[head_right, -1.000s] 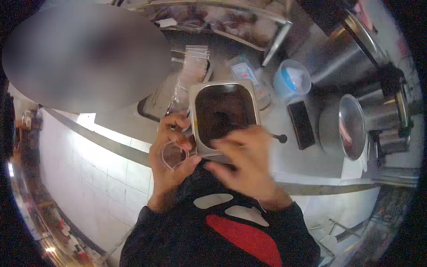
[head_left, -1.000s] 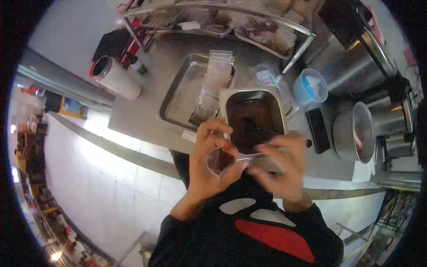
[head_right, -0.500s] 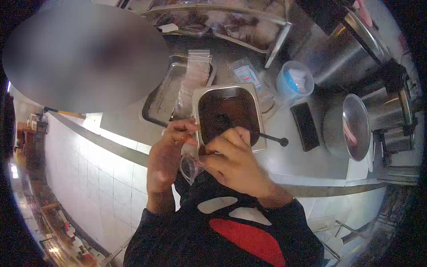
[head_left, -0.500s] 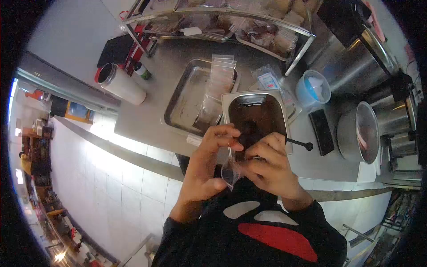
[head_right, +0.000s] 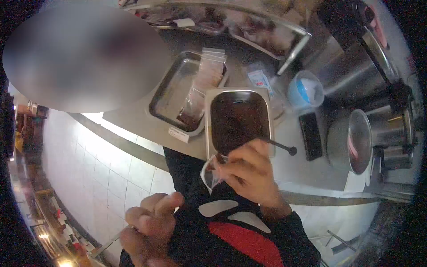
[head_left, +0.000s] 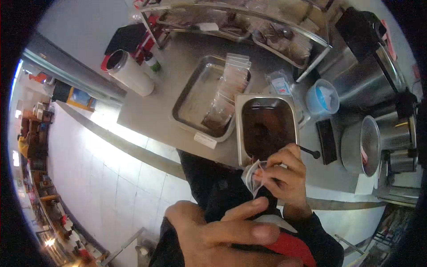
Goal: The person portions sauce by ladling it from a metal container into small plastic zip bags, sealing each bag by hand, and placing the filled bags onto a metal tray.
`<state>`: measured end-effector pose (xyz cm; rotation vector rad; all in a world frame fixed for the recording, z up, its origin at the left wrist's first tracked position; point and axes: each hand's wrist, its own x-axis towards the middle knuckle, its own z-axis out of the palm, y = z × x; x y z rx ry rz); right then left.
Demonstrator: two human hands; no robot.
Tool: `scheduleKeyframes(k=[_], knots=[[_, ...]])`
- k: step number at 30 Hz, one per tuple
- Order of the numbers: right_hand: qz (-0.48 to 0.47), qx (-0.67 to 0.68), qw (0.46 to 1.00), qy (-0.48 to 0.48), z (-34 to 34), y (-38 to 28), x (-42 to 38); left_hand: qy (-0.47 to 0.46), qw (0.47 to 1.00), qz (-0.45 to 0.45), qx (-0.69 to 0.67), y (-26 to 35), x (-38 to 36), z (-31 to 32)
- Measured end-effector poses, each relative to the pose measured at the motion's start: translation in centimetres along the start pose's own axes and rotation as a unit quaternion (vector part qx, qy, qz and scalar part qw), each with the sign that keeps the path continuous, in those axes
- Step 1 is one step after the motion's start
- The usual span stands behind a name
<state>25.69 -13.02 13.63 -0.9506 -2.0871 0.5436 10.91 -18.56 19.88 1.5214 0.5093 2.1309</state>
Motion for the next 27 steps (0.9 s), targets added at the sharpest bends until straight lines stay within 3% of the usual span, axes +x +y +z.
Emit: scheduleKeyframes(k=[3, 6, 9, 11, 12, 14, 17, 19, 21, 27], knots=[[0.008, 0.006, 1.0, 0.004, 0.1, -0.1, 0.0, 0.011, 0.998, 0.014, -0.057, -0.1, -0.6, -0.4], [0.01, 0.006, 0.999, 0.032, 0.4, -0.1, 0.3, -0.016, 0.998, -0.061, -0.02, 1.5, 1.6, -0.6], [-0.005, 0.004, 0.998, 0.056, 0.6, 0.0, 0.5, 0.023, 0.999, -0.023, -0.034, 0.1, 0.9, -0.3], [0.022, 0.009, 0.999, 0.047, 0.4, -0.4, 0.5, 0.067, 0.991, -0.117, 0.004, 1.3, -0.3, -0.9], [0.036, 0.011, 0.998, 0.044, 0.3, -0.5, 0.6, 0.085, 0.963, -0.248, 0.058, 4.7, -1.3, -2.0], [0.019, 0.015, 0.998, 0.062, 0.5, -0.3, 0.9, 0.059, 0.924, -0.348, 0.149, 5.3, -1.0, -3.4], [0.023, 0.001, 0.996, 0.083, 0.8, -0.2, 1.0, -0.021, 0.949, -0.252, 0.187, -2.6, -0.2, -5.6], [0.032, -0.012, 0.995, 0.094, 1.4, -0.5, 1.2, -0.023, 0.962, -0.235, 0.139, -5.4, -2.3, -6.5], [0.03, -0.018, 0.995, 0.094, 2.1, -0.7, 1.6, -0.02, 0.95, -0.286, 0.125, -5.8, -4.1, -5.9], [0.034, 0.009, 0.996, 0.079, 3.2, -1.0, 1.8, -0.014, 0.94, -0.269, 0.21, -6.1, -5.1, -6.6]])
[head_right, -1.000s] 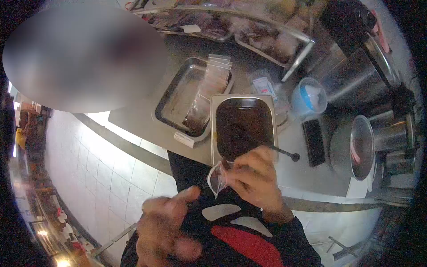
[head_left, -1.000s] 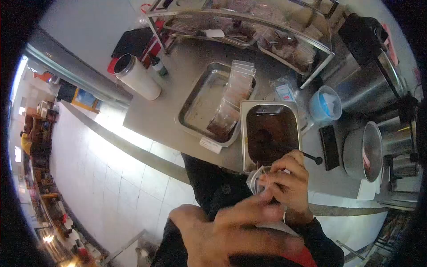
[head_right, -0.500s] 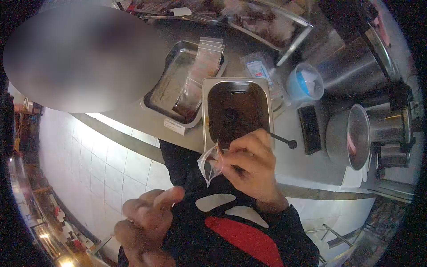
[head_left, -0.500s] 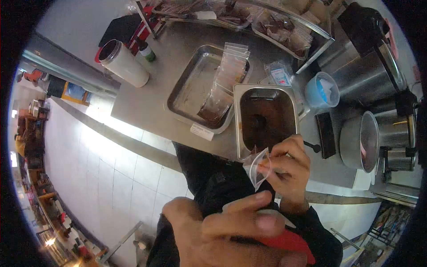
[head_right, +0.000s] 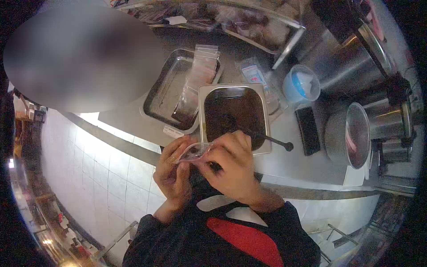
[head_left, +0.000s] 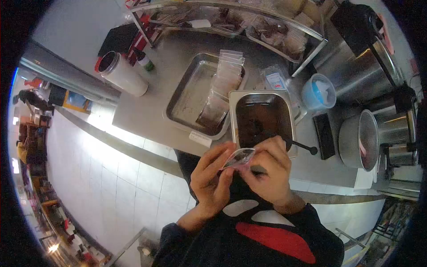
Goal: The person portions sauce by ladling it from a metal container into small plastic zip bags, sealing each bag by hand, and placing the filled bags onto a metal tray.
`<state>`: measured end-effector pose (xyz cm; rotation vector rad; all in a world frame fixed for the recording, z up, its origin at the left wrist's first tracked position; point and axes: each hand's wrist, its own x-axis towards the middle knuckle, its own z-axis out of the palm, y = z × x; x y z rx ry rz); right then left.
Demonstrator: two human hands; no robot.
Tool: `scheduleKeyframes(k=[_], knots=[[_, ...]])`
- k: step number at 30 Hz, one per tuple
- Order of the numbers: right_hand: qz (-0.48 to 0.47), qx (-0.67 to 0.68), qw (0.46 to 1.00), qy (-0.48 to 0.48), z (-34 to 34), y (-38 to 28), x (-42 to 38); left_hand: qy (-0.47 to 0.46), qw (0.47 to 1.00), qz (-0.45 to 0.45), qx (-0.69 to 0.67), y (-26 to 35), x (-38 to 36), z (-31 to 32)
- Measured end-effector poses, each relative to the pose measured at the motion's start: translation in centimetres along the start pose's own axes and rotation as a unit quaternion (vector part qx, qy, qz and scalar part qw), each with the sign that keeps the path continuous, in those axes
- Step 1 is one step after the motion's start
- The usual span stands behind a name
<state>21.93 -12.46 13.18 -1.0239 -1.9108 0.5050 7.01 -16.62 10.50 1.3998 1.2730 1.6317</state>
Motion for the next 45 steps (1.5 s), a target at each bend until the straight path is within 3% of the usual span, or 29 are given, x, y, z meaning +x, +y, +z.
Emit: scheduleKeyframes(k=[4, 10, 13, 18, 29, 32, 35, 38, 41, 45], knots=[[0.031, 0.047, 0.998, -0.009, -0.4, 0.2, -0.1, 0.035, 0.994, -0.043, -0.096, -0.3, -0.4, 0.1], [0.085, 0.207, 0.974, 0.034, -0.1, 0.9, -0.2, 0.057, 0.992, -0.07, -0.091, -1.0, -0.6, -0.5], [0.064, 0.231, 0.971, 0.011, 0.2, 1.1, -0.8, 0.034, 0.998, -0.029, -0.038, -0.3, -0.1, -0.4], [0.041, 0.293, 0.955, 0.015, 0.1, 1.3, -0.6, 0.018, 0.991, -0.047, -0.125, 0.1, -0.1, -0.3], [0.053, 0.269, 0.961, -0.015, 0.5, 1.4, -0.5, 0.0, 0.981, -0.064, -0.182, -0.8, -0.4, -0.3], [0.018, 0.184, 0.981, -0.055, 0.1, 0.9, 0.0, -0.02, 0.991, -0.03, -0.126, -0.7, -0.1, -0.4], [-0.005, 0.186, 0.98, -0.076, -0.3, 1.8, -0.2, -0.031, 0.994, -0.005, -0.104, -0.9, -0.1, -0.1], [0.064, 0.189, 0.978, -0.065, -0.3, 1.1, -0.6, -0.043, 0.994, -0.002, -0.101, -0.9, -0.1, -0.3], [0.005, 0.173, 0.981, -0.092, -0.4, 1.9, -0.7, -0.052, 0.996, 0.072, -0.01, -1.4, 0.5, -0.9], [-0.029, 0.141, 0.983, -0.111, -1.2, 1.8, 0.1, -0.038, 0.996, -0.014, -0.076, -1.3, 0.0, -0.7]])
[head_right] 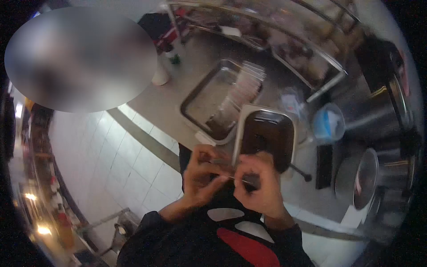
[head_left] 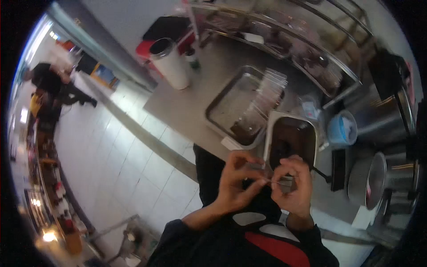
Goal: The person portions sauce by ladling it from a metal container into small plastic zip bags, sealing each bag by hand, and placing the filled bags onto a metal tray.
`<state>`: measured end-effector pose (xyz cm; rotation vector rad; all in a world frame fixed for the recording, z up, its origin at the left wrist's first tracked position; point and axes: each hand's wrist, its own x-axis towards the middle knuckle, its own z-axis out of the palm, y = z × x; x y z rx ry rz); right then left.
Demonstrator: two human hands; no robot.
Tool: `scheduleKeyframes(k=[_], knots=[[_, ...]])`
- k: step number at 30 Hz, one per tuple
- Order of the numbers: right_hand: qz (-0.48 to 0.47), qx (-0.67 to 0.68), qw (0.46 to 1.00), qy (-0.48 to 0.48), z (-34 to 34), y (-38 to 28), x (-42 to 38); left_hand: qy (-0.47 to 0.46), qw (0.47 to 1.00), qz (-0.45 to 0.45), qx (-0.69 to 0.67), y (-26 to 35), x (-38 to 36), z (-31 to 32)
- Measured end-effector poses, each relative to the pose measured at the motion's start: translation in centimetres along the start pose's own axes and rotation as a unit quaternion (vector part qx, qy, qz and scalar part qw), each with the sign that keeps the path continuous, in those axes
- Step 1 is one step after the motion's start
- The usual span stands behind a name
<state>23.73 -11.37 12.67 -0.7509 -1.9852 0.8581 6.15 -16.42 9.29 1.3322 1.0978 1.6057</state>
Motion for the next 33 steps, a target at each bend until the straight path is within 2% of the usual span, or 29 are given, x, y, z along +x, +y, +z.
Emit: scheduleKeyframes(k=[5, 7, 9, 12, 14, 18, 21, 24, 26, 29, 32, 33], knots=[[0.046, 0.001, 0.998, 0.037, -2.0, 0.4, -2.2, 0.112, 0.987, -0.063, -0.096, -0.6, 1.7, -2.2], [0.047, -0.025, 0.994, 0.091, -3.3, 0.4, -3.0, 0.161, 0.984, -0.052, -0.057, -1.2, 3.9, -4.1], [0.041, -0.024, 0.99, 0.133, -4.3, 0.9, -4.0, 0.14, 0.986, -0.085, 0.003, -2.8, 6.3, -6.1], [0.068, -0.004, 0.976, 0.209, -4.7, 0.7, -5.1, 0.125, 0.984, -0.124, -0.018, -7.1, 9.1, -8.0], [0.069, -0.017, 0.973, 0.221, -5.3, 0.9, -5.9, 0.088, 0.978, -0.186, -0.033, -9.5, 9.8, -8.4], [0.098, 0.004, 0.957, 0.274, -6.3, 1.0, -6.7, -0.015, 0.95, -0.311, -0.035, -9.2, 11.0, -7.1], [0.111, -0.021, 0.95, 0.291, -7.6, 1.5, -6.7, -0.011, 0.956, -0.265, 0.123, -8.0, 12.0, -5.0], [0.132, -0.057, 0.945, 0.294, -9.8, 3.1, -7.2, -0.059, 0.97, -0.156, 0.178, -11.0, 12.3, -5.4], [0.14, -0.099, 0.936, 0.308, -11.5, 3.4, -6.5, -0.056, 0.957, -0.26, 0.119, -8.8, 12.6, -4.4], [0.148, -0.194, 0.927, 0.283, -15.3, 4.3, -4.7, -0.057, 0.946, -0.305, 0.091, -6.3, 11.9, -2.6], [0.196, -0.316, 0.892, 0.256, -18.8, 7.0, -2.9, 0.006, 0.972, -0.217, 0.087, -8.4, 10.6, -4.0], [0.209, -0.352, 0.878, 0.247, -19.7, 8.5, -2.2, 0.016, 0.978, -0.205, 0.028, -8.3, 10.4, -4.5]])
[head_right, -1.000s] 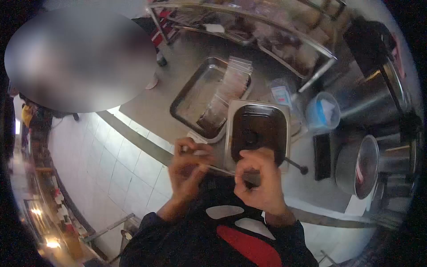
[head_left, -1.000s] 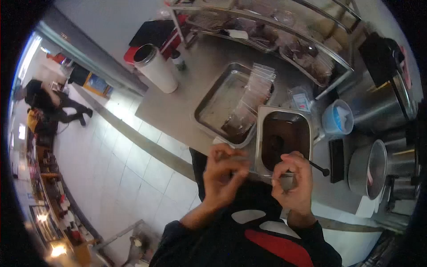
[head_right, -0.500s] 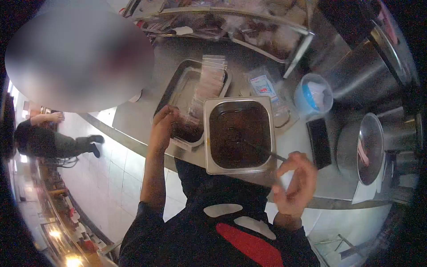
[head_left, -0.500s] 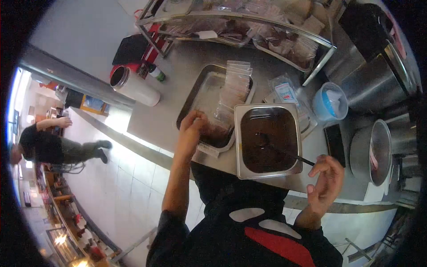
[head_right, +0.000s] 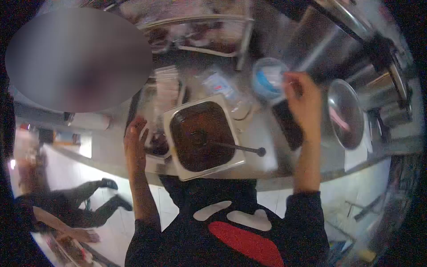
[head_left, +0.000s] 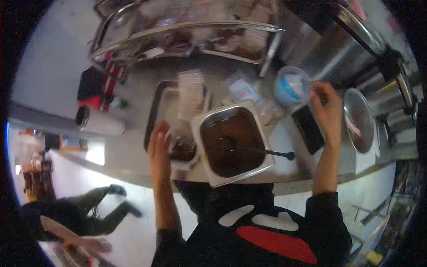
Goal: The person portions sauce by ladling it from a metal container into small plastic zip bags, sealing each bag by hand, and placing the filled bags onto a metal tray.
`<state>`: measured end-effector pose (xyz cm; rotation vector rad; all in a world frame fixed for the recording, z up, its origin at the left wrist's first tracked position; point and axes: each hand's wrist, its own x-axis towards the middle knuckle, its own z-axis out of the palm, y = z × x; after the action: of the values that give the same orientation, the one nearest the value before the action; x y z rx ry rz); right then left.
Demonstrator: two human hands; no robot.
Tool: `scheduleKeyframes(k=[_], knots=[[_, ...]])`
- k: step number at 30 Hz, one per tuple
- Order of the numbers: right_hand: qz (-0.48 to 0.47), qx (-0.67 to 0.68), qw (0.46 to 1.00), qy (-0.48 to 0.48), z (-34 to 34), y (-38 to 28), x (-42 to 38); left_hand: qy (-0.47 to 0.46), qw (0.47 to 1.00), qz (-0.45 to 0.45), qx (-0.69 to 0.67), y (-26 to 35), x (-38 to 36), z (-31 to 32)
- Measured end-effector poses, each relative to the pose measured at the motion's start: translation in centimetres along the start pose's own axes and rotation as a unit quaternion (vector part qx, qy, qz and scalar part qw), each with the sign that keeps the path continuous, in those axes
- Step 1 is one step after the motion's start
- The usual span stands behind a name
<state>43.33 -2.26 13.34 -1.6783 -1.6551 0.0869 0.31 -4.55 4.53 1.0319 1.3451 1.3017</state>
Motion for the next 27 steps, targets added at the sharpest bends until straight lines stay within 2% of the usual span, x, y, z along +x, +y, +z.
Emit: scheduleKeyframes(k=[1, 2, 3, 4, 5, 9, 11, 12, 14, 18, 19, 21, 24, 26, 27], knots=[[0.039, -0.025, 0.998, -0.037, 0.6, 1.5, 1.4, 0.002, 0.998, 0.014, -0.058, 0.2, 0.1, -0.2], [0.001, -0.043, 0.998, -0.052, 1.8, 3.4, 2.7, 0.007, 0.993, 0.033, -0.114, 0.5, -0.2, -0.7], [0.012, -0.104, 0.988, -0.11, 2.4, 4.4, 4.0, -0.021, 0.979, 0.016, -0.201, 1.2, -1.0, -1.2], [-0.057, -0.17, 0.975, -0.134, 3.7, 7.3, 4.7, -0.053, 0.956, 0.005, -0.288, 2.2, -1.6, -1.2], [-0.076, -0.206, 0.965, -0.141, 4.6, 7.3, 5.1, -0.092, 0.922, -0.002, -0.375, 3.1, -2.1, -1.2], [-0.09, -0.306, 0.932, -0.172, 6.3, 7.4, 6.2, -0.148, 0.855, -0.005, -0.497, 4.6, -4.0, -1.2], [-0.03, -0.281, 0.928, -0.243, 6.1, 7.0, 7.3, -0.203, 0.813, 0.009, -0.546, 4.2, -4.1, -1.4], [0.003, -0.27, 0.923, -0.276, 5.7, 6.6, 7.6, -0.204, 0.82, 0.011, -0.535, 4.1, -4.2, -1.5], [-0.016, -0.235, 0.942, -0.237, 5.3, 5.7, 7.1, -0.206, 0.832, 0.01, -0.515, 4.2, -4.5, -1.4], [-0.042, -0.212, 0.959, -0.182, 4.7, 7.8, 6.8, -0.254, 0.872, 0.133, -0.395, 8.0, -7.3, 0.8], [-0.073, -0.21, 0.964, -0.145, 5.0, 8.7, 6.4, -0.343, 0.872, 0.15, -0.315, 9.7, -8.1, 0.5], [-0.138, -0.215, 0.963, -0.082, 4.8, 10.4, 5.9, -0.418, 0.852, 0.22, -0.226, 12.1, -8.9, 0.9], [-0.073, -0.17, 0.978, -0.099, 4.1, 6.0, 5.4, -0.387, 0.813, 0.397, -0.179, 15.0, -7.6, 3.6], [-0.04, -0.143, 0.985, -0.085, 3.2, 5.3, 5.2, -0.343, 0.812, 0.432, -0.191, 15.1, -8.0, 5.3], [-0.037, -0.139, 0.987, -0.076, 3.0, 5.2, 5.0, -0.312, 0.83, 0.406, -0.22, 15.1, -9.1, 6.0]])
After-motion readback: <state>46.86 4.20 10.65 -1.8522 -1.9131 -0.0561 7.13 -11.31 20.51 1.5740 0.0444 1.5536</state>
